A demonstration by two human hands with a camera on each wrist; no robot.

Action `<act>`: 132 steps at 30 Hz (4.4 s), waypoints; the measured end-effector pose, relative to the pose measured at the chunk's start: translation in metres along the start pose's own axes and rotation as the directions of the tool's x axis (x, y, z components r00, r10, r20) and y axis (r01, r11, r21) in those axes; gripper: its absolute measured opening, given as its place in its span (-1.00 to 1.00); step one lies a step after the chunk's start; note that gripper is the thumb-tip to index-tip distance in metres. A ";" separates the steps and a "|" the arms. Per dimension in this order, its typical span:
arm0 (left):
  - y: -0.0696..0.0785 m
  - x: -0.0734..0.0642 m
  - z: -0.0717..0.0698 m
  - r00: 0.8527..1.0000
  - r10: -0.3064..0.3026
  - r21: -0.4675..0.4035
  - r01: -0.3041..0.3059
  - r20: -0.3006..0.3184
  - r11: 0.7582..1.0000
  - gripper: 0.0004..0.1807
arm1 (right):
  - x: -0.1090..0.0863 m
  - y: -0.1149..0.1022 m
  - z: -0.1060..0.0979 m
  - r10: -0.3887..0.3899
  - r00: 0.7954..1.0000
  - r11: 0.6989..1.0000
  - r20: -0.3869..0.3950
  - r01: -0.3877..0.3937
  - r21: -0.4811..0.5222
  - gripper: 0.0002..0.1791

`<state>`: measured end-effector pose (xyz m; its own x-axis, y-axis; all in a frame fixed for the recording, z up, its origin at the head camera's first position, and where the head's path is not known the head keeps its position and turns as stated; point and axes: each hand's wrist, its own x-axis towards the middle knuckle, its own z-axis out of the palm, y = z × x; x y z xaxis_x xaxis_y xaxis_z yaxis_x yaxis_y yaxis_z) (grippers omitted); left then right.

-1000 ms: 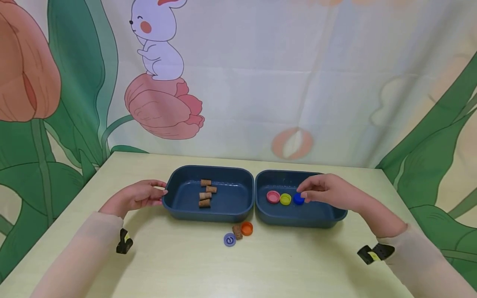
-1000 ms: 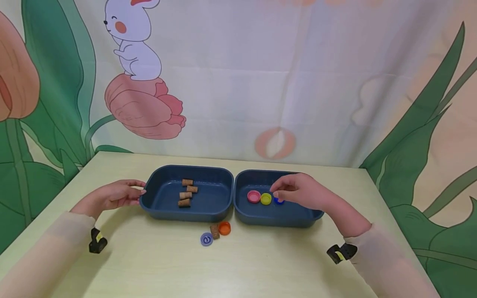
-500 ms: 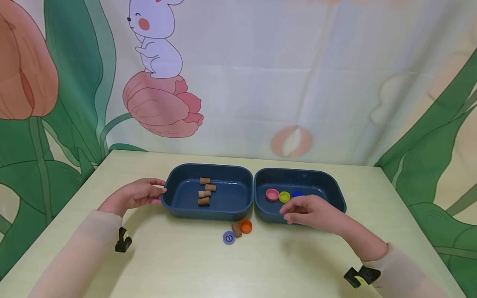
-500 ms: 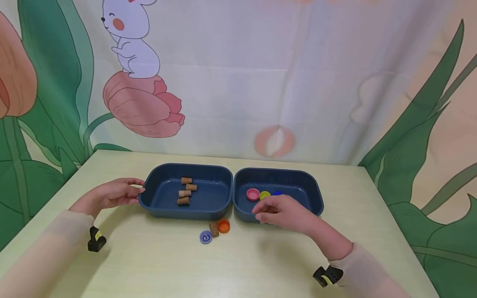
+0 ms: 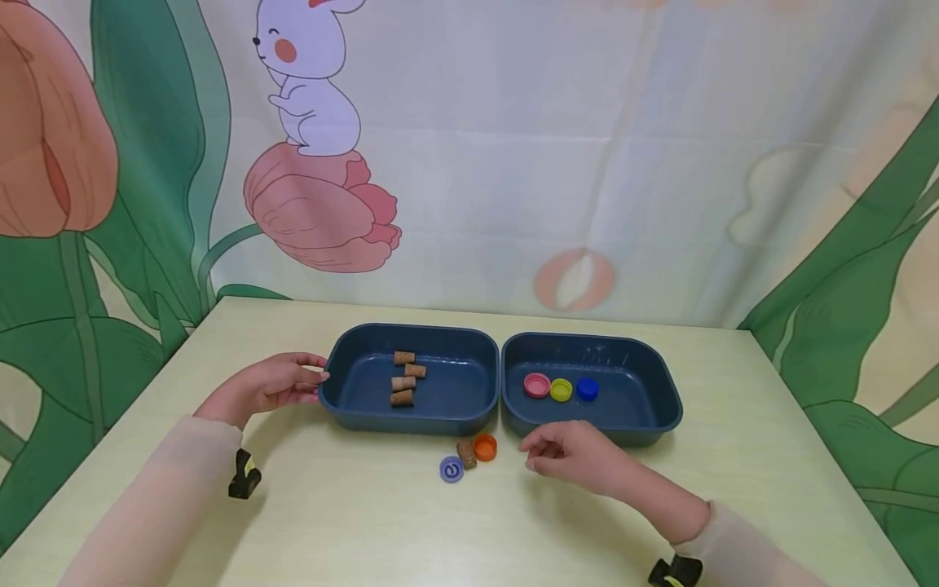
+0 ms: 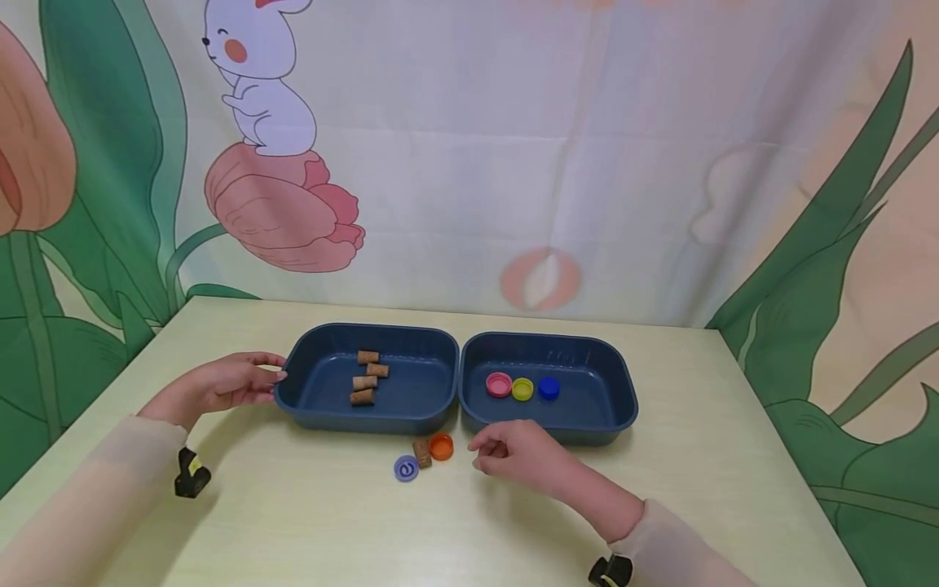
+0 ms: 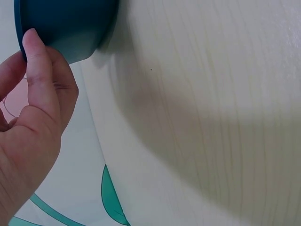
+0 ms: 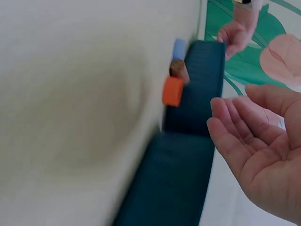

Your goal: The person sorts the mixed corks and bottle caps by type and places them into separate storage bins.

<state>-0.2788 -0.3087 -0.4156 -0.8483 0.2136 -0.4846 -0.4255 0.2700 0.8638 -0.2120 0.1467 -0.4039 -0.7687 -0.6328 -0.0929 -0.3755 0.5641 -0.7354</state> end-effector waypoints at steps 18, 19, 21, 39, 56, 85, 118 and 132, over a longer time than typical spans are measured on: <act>0.000 0.000 0.000 1.000 -0.001 0.004 0.001 0.003 1.000 -0.41 | 0.023 -0.005 0.039 0.023 0.996 0.988 -0.087 -0.036 -0.153 -0.44; 0.000 0.000 0.000 1.000 -0.001 0.004 0.001 0.003 1.000 -0.41 | 0.025 -0.006 0.040 0.018 0.996 0.986 -0.092 -0.033 -0.163 -0.42; 0.001 0.000 0.000 1.000 -0.001 0.006 0.001 0.002 1.000 -0.40 | 0.030 -0.005 0.043 0.008 0.995 0.984 -0.100 -0.025 -0.175 -0.41; -0.001 0.001 0.000 1.000 0.001 0.000 -0.001 0.013 1.000 -0.43 | 0.051 0.004 0.058 -0.108 0.983 0.933 -0.149 0.049 -0.358 -0.76; 0.000 0.000 0.000 1.000 -0.006 -0.019 0.006 0.012 1.000 -0.46 | 0.057 -0.003 0.061 -0.051 0.985 0.931 -0.164 -0.013 -0.365 -0.85; -0.004 0.002 0.002 1.000 0.003 -0.032 -0.003 0.008 0.999 -0.46 | 0.037 -0.007 0.050 0.002 0.988 0.952 -0.154 -0.049 -0.301 -0.72; -0.004 -0.004 0.005 0.998 0.041 -0.123 -0.048 -0.056 0.991 -0.46 | -0.037 0.016 -0.025 0.270 0.953 0.957 -0.136 -0.281 -0.071 -0.67; -0.008 -0.003 0.005 0.998 0.052 -0.195 -0.055 -0.021 0.979 -0.41 | -0.051 0.025 -0.062 0.223 0.969 0.966 -0.109 -0.235 -0.105 -0.69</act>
<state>-0.2717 -0.3069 -0.4217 -0.8754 0.2079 -0.4365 -0.4319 0.0694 0.8993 -0.2147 0.2263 -0.3761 -0.8848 -0.4293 -0.1814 -0.2369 0.7494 -0.6182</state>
